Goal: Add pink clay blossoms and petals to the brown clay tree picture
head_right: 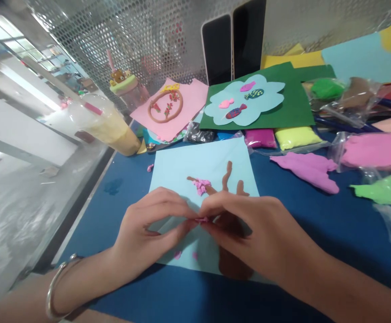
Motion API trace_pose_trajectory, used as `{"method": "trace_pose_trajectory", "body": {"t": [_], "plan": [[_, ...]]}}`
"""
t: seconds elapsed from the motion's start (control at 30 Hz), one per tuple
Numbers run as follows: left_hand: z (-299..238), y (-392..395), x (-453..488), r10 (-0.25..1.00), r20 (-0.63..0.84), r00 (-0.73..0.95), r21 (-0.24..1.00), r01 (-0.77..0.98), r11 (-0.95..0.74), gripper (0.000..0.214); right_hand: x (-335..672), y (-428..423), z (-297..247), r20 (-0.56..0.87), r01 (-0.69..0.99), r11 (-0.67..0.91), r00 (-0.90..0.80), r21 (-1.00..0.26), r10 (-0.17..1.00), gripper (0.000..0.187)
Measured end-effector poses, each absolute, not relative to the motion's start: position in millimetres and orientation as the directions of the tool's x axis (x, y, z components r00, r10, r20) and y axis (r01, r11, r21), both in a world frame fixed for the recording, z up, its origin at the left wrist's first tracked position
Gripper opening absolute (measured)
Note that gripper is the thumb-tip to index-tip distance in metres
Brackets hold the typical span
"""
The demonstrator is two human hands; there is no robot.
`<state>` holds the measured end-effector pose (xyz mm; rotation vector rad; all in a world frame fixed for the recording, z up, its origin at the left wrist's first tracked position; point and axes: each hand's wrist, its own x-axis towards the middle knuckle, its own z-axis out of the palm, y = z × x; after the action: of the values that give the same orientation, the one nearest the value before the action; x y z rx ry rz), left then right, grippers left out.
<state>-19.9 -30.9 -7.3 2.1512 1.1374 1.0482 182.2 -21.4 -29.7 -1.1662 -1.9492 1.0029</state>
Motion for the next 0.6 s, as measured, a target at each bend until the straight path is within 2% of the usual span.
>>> {"method": "trace_pose_trajectory", "body": {"t": [0.23, 0.37, 0.6], "plan": [[-5.8, -30.9, -17.1, 0.893, 0.294, 0.340, 0.764, 0.478, -0.433, 0.006, 183.2, -18.8, -27.5, 0.100, 0.429, 0.278, -0.392, -0.859, 0.915, 0.027], [-4.6, -30.1, -16.7, 0.906, 0.248, 0.344, 0.790, 0.470, -0.395, 0.007, 184.8, -19.7, -28.2, 0.125, 0.431, 0.306, -0.400, -0.849, 0.908, 0.021], [-3.8, -30.1, -15.7, 0.914, 0.254, 0.316, 0.815, 0.439, -0.378, 0.008, 183.8, -18.8, -28.1, 0.149, 0.439, 0.339, -0.412, -0.832, 0.899, 0.019]]}}
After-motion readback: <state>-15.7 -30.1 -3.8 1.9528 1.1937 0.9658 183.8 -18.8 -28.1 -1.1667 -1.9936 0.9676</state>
